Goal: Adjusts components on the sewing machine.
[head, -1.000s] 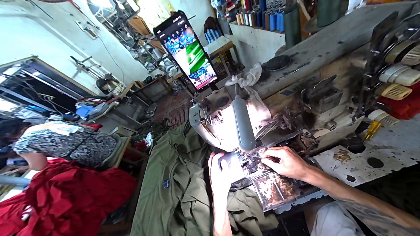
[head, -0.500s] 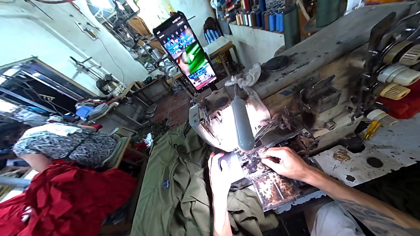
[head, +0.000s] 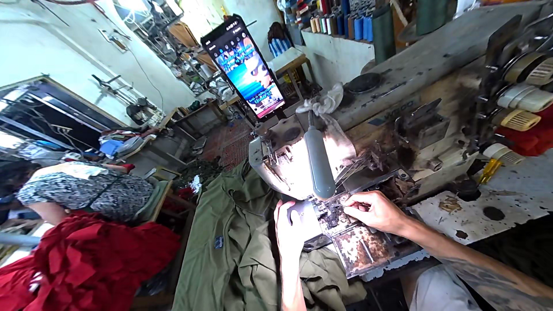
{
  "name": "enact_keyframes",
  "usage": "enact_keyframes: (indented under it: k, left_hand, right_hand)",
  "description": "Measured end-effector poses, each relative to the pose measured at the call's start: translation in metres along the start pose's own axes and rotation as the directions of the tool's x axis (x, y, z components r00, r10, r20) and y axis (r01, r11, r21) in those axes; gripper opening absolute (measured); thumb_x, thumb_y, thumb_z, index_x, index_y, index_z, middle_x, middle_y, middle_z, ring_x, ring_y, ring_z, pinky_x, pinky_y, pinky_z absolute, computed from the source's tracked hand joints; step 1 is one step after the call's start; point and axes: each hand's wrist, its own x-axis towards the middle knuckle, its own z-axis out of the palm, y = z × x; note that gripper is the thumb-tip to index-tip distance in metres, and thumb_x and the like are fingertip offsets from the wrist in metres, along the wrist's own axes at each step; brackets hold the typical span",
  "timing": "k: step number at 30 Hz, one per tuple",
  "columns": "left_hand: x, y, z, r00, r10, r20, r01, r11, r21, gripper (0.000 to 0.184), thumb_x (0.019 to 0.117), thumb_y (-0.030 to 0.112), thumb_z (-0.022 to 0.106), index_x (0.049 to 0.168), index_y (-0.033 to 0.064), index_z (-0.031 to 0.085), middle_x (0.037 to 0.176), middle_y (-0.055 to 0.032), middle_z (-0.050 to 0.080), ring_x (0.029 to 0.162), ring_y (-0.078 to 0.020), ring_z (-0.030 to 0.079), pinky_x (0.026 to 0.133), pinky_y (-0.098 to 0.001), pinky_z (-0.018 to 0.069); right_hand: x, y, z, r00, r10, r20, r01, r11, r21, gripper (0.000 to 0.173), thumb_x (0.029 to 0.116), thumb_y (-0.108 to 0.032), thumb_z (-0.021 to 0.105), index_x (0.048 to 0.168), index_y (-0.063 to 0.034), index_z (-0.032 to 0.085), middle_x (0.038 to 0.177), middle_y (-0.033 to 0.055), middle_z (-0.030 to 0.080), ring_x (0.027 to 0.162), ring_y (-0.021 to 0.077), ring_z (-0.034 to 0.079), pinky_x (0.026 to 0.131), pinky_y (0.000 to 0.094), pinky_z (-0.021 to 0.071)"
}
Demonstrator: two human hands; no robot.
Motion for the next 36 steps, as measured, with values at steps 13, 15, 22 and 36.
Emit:
enact_keyframes:
  k: [13,15,22,36]
  left_hand:
    - [0.001,-0.001,-0.001,1.000,0.012,0.007,-0.012,1.000,0.004,0.033,0.0971,0.007,0.048,0.121,-0.0087,0.065,0.139,-0.0344,0.054,0.138,-0.0457,0.047,0.114,-0.0480,0.0388]
    - [0.001,-0.002,-0.002,1.000,0.020,0.015,-0.021,1.000,0.020,0.032,0.0972,0.007,0.048,0.120,-0.0084,0.066,0.137,-0.0328,0.057,0.137,-0.0444,0.049,0.114,-0.0476,0.0386]
    - [0.002,-0.001,-0.002,0.999,-0.036,0.038,0.035,0.999,0.012,0.032,0.0974,0.007,0.048,0.121,-0.0066,0.066,0.138,-0.0305,0.056,0.137,-0.0406,0.049,0.112,-0.0463,0.0405]
    - [0.003,0.000,-0.003,0.997,-0.063,0.042,0.062,0.998,0.034,0.033,0.0984,0.007,0.048,0.123,-0.0053,0.066,0.142,-0.0307,0.054,0.139,-0.0400,0.047,0.114,-0.0469,0.0383]
  right_hand:
    - [0.007,-0.010,-0.007,0.970,0.199,0.140,-0.234,0.917,0.323,0.008,0.0940,-0.013,0.067,0.090,-0.0060,0.069,0.066,-0.0086,0.062,0.051,-0.0051,0.053,0.049,0.0125,0.0450]
    - [0.008,-0.014,-0.008,0.954,0.249,0.165,-0.293,0.886,0.359,0.007,0.0945,-0.010,0.067,0.090,-0.0052,0.068,0.066,-0.0072,0.063,0.050,-0.0031,0.054,0.049,0.0134,0.0458]
    - [0.009,-0.012,-0.005,0.928,0.324,0.184,-0.371,0.852,0.369,0.009,0.0947,-0.006,0.068,0.086,-0.0035,0.067,0.062,-0.0043,0.064,0.045,-0.0005,0.054,0.045,0.0153,0.0459]
    - [0.019,-0.014,0.001,0.896,0.341,0.284,-0.411,0.878,0.244,0.012,0.0966,-0.009,0.067,0.087,-0.0028,0.068,0.059,-0.0033,0.060,0.042,-0.0004,0.050,0.042,0.0153,0.0417]
